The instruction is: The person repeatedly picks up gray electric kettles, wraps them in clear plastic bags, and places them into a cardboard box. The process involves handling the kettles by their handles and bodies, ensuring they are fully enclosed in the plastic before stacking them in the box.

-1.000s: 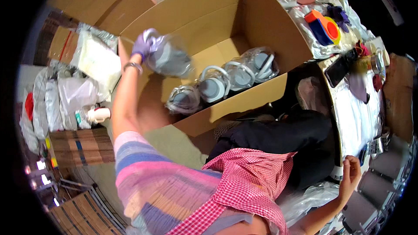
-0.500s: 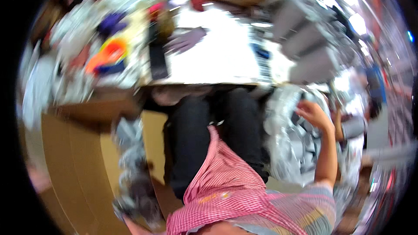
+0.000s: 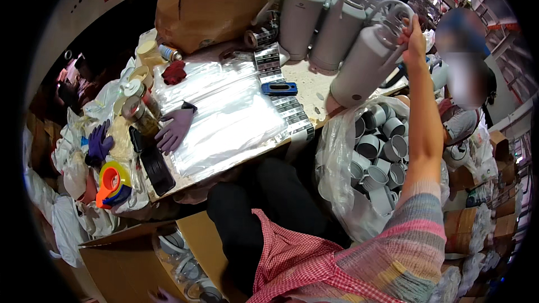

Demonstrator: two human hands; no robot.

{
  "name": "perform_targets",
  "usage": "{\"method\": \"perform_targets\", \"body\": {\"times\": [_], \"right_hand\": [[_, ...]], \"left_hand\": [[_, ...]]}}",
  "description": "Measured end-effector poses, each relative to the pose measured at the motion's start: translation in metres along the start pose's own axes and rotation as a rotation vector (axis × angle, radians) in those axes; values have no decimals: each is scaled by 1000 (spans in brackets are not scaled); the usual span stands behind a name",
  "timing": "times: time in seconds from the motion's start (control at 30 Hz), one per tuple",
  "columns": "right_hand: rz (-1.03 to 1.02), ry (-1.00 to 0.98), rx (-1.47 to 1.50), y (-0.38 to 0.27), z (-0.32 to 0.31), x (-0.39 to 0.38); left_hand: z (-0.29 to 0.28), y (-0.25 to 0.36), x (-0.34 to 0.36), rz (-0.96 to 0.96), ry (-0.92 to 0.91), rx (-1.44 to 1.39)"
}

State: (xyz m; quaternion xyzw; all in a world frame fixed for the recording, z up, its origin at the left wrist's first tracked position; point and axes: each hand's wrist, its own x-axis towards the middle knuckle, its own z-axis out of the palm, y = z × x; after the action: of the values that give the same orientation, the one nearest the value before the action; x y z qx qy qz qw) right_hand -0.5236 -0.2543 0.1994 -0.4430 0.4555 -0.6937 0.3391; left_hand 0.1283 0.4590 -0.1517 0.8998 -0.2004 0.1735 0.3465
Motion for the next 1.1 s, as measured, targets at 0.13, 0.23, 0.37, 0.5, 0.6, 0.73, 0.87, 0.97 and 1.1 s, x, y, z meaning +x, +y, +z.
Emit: {"method": "perform_targets", "body": {"times": [0.13,0.23,0.37,0.5,0.6,0.73,0.87,0.97,1.1], "right_hand": [[-179,-384,-98,-44,-22,-137],[-665,-683,-27,-38,-58,-185],[-375,-923,516,-17,-72,-256],[32,-1022,611,29,-60,-313],[-148,-497,-722,106,-143,-253],[146,-229,-1576,173,-337,-225],[-14,-113,-920,114,-280,-240],[431,-447,-40,73,-226,-296],[1064,-409,668,122,-158,-425]], "left_hand": [[50,248,13,42,-630,-640],[60,354,8,466,-642,-744],[41,462,-7,738,-433,-982],[22,418,-24,583,-953,-835],[27,367,-54,431,-945,-566],[27,308,-60,179,-981,-797],[16,300,-50,191,-735,-645],[1,288,-37,128,-763,-599],[26,241,-42,71,-743,-720]]}}
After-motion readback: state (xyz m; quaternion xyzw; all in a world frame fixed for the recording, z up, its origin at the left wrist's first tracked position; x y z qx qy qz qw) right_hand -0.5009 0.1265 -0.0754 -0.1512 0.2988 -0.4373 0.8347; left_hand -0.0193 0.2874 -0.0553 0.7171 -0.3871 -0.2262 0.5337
